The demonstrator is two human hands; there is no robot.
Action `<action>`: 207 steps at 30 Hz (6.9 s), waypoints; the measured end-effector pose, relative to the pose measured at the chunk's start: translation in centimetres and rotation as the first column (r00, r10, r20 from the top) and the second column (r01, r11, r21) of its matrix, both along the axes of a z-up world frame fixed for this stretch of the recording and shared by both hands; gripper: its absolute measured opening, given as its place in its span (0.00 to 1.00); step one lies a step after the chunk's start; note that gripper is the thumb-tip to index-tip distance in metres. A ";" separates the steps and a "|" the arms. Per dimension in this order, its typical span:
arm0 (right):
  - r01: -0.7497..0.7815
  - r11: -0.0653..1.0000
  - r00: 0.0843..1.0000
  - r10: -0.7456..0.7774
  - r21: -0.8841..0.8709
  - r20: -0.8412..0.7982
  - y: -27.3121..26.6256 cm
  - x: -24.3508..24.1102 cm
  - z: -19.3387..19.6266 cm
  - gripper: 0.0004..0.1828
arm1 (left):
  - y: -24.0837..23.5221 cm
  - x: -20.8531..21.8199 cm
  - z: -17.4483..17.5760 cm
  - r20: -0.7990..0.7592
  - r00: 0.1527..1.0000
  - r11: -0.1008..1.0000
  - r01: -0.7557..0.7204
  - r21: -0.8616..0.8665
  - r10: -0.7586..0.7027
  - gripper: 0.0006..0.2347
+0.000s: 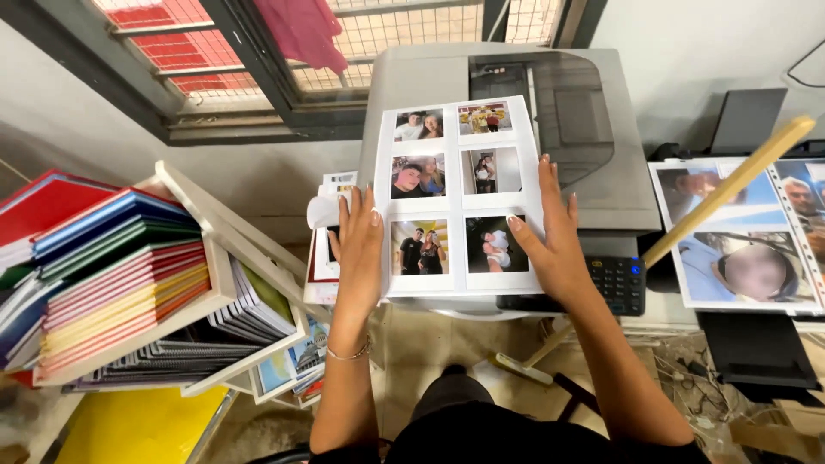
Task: Selecting photos on a laptop using a mouse and then retrieving the printed sheet from a printer.
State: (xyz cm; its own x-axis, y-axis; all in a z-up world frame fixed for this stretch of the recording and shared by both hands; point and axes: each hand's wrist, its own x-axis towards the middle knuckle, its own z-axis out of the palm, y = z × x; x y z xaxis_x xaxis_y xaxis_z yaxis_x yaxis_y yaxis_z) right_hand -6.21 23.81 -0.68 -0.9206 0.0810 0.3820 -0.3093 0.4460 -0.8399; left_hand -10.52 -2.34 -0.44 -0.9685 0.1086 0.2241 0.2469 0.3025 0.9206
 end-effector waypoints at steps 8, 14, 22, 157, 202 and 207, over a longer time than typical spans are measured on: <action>0.092 0.992 0.987 -0.102 0.086 0.121 -1.1 -7.3 1.4 0.49 | -1.1 -8.4 1.4 0.133 0.989 0.995 0.078 -0.070 -0.068 0.30; 0.144 0.977 0.956 -0.179 0.159 0.233 -1.8 -10.9 2.1 0.52 | -1.3 -12.6 1.3 0.187 0.977 0.990 0.118 -0.072 -0.103 0.30; 0.207 0.948 0.903 -0.280 0.241 0.325 -2.0 -13.6 1.5 0.52 | -1.4 -15.5 -0.4 0.249 0.959 0.979 0.168 -0.119 -0.135 0.28; 0.768 0.125 0.008 -0.983 0.629 0.185 68.8 105.2 -14.7 0.28 | 91.4 94.4 -15.7 -0.178 -0.080 0.051 0.775 -0.630 -0.981 0.23; 0.771 -0.257 -0.087 -0.949 0.582 -0.303 75.4 107.2 -21.7 0.24 | 95.7 98.1 -26.4 -0.886 -0.053 0.452 0.845 -0.285 -0.461 0.16; 0.777 -0.237 -0.096 -0.960 0.584 -0.262 75.2 107.0 -21.0 0.24 | 95.7 98.1 -26.6 -0.885 -0.056 0.452 0.844 -0.289 -0.462 0.17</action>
State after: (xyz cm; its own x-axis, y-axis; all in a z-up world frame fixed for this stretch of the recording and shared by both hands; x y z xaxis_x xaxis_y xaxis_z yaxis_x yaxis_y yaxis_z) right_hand 100.80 99.00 -21.64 -0.0865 0.8084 0.5823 0.8989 0.3153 -0.3041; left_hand 87.58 93.37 -27.06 0.2650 0.3253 0.9077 0.7327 -0.6799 0.0297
